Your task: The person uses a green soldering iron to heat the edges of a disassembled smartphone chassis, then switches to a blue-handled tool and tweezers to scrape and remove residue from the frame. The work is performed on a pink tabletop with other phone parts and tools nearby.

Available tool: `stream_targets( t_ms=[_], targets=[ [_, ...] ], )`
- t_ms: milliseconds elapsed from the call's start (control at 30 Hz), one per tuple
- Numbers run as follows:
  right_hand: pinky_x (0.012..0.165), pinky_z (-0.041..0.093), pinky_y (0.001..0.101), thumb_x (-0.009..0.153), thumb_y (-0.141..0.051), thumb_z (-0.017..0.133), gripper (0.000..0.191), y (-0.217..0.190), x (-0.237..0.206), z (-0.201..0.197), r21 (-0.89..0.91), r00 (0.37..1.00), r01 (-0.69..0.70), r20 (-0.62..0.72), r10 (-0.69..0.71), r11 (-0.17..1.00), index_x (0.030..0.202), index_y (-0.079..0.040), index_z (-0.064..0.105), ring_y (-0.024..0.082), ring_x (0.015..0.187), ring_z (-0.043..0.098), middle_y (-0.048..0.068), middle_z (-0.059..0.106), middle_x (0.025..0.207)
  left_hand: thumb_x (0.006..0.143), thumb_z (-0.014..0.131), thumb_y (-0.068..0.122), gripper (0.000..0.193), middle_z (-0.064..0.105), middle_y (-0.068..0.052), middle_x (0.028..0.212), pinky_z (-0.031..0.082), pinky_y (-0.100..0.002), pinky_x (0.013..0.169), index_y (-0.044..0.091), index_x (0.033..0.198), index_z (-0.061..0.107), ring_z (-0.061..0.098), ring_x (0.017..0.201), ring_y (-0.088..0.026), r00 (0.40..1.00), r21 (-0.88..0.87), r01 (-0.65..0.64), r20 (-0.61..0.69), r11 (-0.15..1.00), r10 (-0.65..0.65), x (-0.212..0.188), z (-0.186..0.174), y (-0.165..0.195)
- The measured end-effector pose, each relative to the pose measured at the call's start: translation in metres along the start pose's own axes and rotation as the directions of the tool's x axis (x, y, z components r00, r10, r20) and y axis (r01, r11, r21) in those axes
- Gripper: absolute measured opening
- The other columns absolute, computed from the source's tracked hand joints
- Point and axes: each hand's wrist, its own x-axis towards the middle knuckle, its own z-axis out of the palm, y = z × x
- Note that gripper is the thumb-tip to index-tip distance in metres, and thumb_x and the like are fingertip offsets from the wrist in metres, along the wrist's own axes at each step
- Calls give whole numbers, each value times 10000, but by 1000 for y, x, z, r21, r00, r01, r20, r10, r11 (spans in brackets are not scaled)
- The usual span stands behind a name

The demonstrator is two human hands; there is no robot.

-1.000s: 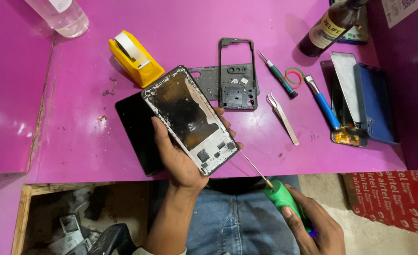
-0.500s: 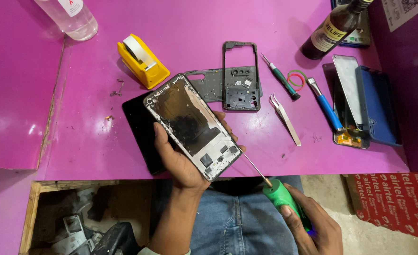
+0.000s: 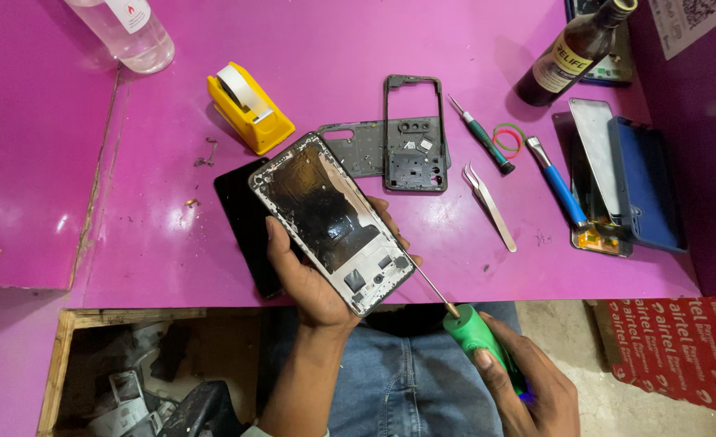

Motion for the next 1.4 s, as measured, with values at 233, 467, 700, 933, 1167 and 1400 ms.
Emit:
stream_targets(
  t_ms=[233, 467, 700, 933, 1167, 1400],
  targets=[
    [941, 553, 362, 892, -253, 702, 422, -1, 0, 5, 1, 1000, 20, -10, -20, 1000, 1249, -29, 705, 238, 1097, 759, 157, 788, 1128, 938, 357, 802, 932, 660, -231, 1084, 614, -507, 715, -26, 1309, 568, 685, 883, -347, 1000, -6, -10, -3, 1000, 10, 0, 1, 0],
    [941, 558, 372, 894, -269, 692, 427, -3, 0, 8, 2, 998, -56, 4, 56, 998, 1256, -44, 712, 243, 1099, 758, 161, 791, 1119, 924, 347, 812, 953, 665, -233, 1064, 620, -510, 703, -39, 1288, 576, 690, 871, -344, 1000, -6, 17, -23, 1000, -17, -1, 2, 0],
    [932, 558, 375, 896, -268, 684, 425, -11, 2, 10, 36, 995, -97, 13, 96, 995, 1252, -40, 716, 246, 1077, 772, 164, 798, 1101, 936, 372, 806, 936, 665, -238, 1070, 614, -499, 713, -34, 1297, 574, 688, 880, -345, 1000, -3, 2, -17, 1000, -2, 0, 1, 0],
    [944, 553, 368, 901, -252, 690, 410, -12, 1, 12, 60, 999, -38, -3, 38, 997, 1243, -27, 716, 242, 1093, 763, 160, 796, 1116, 929, 385, 807, 926, 658, -239, 1057, 617, -517, 705, -28, 1284, 572, 687, 874, -347, 1000, -7, -7, -1, 1000, 7, -1, 0, -1],
    [932, 556, 363, 898, -240, 689, 410, -7, 1, 13, 58, 1000, -30, 8, 30, 998, 1248, -28, 714, 233, 1072, 768, 157, 796, 1099, 921, 377, 811, 937, 658, -238, 1050, 618, -526, 693, -30, 1287, 570, 685, 862, -347, 1000, -10, 2, -17, 1000, -3, -2, 1, 0],
    [918, 559, 344, 871, -240, 719, 421, -4, 5, 4, 38, 999, 23, 46, -25, 999, 1240, -37, 723, 224, 1053, 775, 144, 805, 1066, 945, 341, 807, 957, 663, -235, 1048, 609, -514, 713, -55, 1292, 571, 689, 871, -361, 1000, 8, 24, 16, 1000, -24, -3, -1, 3]
  ],
)
